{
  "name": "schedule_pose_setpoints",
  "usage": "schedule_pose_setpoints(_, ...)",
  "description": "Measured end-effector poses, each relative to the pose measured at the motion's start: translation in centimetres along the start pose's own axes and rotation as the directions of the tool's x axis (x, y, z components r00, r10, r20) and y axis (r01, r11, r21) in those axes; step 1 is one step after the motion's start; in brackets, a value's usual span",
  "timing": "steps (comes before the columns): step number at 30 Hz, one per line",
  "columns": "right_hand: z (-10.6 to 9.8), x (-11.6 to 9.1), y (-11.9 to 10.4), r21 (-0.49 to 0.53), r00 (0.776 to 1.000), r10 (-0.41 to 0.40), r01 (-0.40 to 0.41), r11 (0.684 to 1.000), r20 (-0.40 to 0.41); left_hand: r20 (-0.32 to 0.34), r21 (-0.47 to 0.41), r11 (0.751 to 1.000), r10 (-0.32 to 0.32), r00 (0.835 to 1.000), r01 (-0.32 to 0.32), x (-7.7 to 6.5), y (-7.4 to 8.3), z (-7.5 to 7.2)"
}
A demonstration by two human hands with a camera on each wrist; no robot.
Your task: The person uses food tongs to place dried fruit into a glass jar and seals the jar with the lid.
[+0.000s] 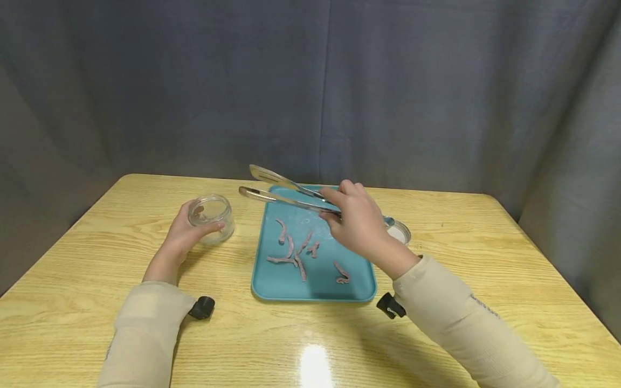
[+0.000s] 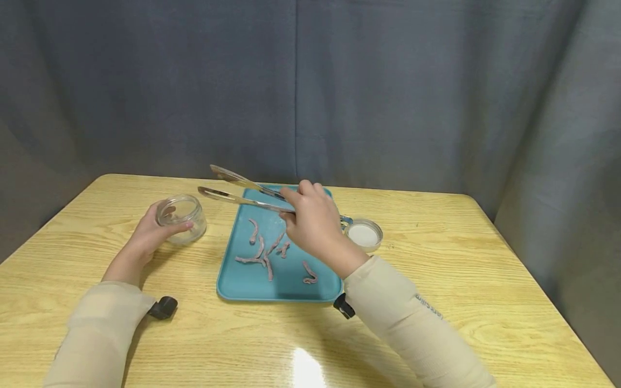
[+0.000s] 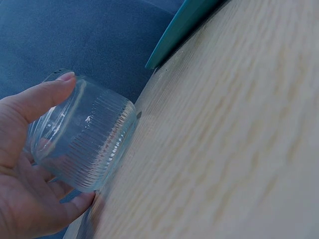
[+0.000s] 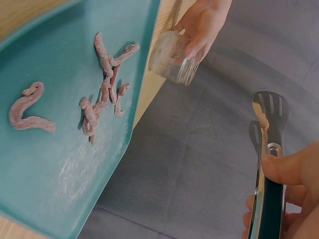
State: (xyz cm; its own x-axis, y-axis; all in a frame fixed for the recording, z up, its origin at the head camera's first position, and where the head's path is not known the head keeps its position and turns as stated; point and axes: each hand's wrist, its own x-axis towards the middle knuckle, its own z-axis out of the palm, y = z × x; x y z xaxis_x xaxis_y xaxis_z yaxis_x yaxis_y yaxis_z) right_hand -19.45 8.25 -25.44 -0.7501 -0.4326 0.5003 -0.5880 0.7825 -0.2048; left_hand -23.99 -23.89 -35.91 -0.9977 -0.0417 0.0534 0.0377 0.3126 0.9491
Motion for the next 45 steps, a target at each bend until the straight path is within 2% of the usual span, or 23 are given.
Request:
schedule_pose_setpoints(6,-0.3,-1.1,0.3,-0.026,0.998,-0.056,0.057,0.998,0.017,-0.006,0.004,1.000,-0.012,1.000,0.012,-0.1,-0.1,0.0)
schedule_pose_setpoints(11,-0.3,-2.3,0.8,-0.037,0.997,-0.071,0.072,0.997,0.023,-0.006,0.004,1.000,-0.023,1.000,0.023,-0.2,-0.1,0.1)
schedule_pose_setpoints(16,0.2,-3.3,1.4,-0.042,0.996,-0.078,0.079,0.996,0.033,-0.003,0.006,1.000,-0.026,1.000,0.026,-0.2,0.1,0.2)
schedule_pose_setpoints(32,2.3,-6.1,3.2,-0.075,0.986,-0.074,0.086,0.993,0.152,-0.006,0.010,1.000,-0.014,1.000,0.014,-0.2,0.3,0.3)
schedule_pose_setpoints(45,3.4,-7.4,4.1,-0.112,0.980,-0.103,0.123,0.986,0.170,-0.011,0.010,1.000,-0.020,1.000,0.020,-0.2,0.2,0.4)
